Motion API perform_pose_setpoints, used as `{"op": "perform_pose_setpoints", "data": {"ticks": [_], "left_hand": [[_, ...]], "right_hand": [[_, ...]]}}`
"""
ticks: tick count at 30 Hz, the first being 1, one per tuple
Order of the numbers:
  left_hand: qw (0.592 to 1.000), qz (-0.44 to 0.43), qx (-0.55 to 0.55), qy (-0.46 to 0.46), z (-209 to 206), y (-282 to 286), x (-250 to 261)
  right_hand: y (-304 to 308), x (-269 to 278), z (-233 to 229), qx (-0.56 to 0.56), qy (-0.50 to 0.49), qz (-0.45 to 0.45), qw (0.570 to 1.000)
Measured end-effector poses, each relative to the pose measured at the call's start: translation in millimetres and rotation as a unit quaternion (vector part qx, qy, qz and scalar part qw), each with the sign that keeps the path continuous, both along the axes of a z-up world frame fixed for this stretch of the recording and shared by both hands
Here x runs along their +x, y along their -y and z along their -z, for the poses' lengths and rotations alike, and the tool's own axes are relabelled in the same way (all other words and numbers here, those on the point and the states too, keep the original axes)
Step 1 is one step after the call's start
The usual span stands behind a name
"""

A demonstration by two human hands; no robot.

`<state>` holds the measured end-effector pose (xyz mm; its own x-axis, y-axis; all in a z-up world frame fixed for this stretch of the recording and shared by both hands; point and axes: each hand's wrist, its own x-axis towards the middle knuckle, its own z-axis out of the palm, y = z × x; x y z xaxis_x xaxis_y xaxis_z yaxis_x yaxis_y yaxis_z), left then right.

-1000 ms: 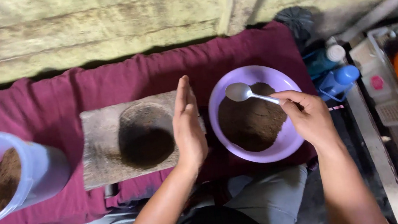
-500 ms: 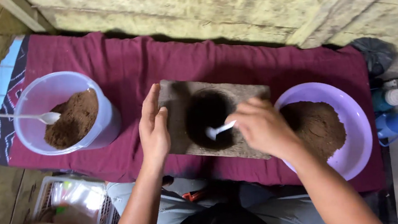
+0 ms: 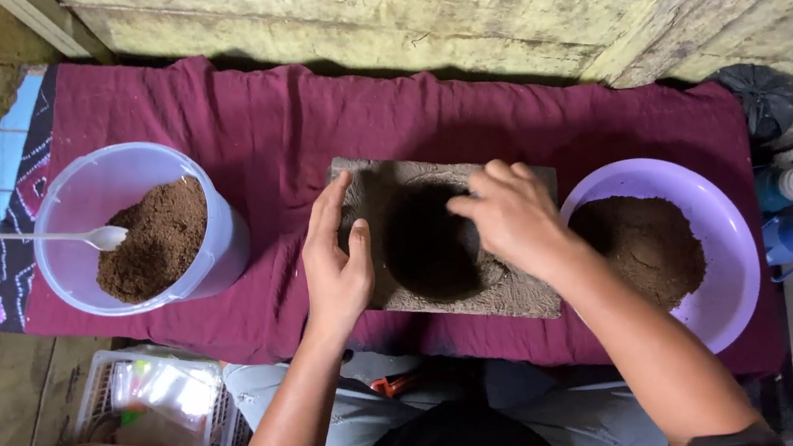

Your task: Transferring brown powder between a plastic bowl, a clear bucket, and a stone mortar using a spoon.

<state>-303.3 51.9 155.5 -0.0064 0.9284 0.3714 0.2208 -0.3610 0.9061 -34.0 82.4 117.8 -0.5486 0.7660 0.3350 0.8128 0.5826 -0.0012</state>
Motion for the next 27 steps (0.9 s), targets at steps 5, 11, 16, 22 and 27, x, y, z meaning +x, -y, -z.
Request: {"op": "perform_pose_setpoints", "data": {"ticks": [5, 11, 16, 22, 27], "left_hand": [[1.000, -0.002, 0.000, -0.018, -3, 2, 0], [0.999, 0.004, -0.005, -0.032, -5, 1, 0], [0.999, -0.001, -0.002, -0.040, -8, 1, 0], [0.999, 0.004, -0.003, -0.041, -10, 3, 2], [0.999, -0.007, 0.001, -0.044, -12, 6, 3]], "right_hand": [[14, 5, -1, 0.054, 0.106, 0.049, 0.992], [42, -9, -27, -0.168, 0.192, 0.076, 0.964], [54, -1, -72, -0.384, 0.049, 0.105, 0.916], [67, -12, -103, -0.441, -0.025, 0.186, 0.877], [68, -20, -124, -0.455, -0.050, 0.213, 0.863]]}}
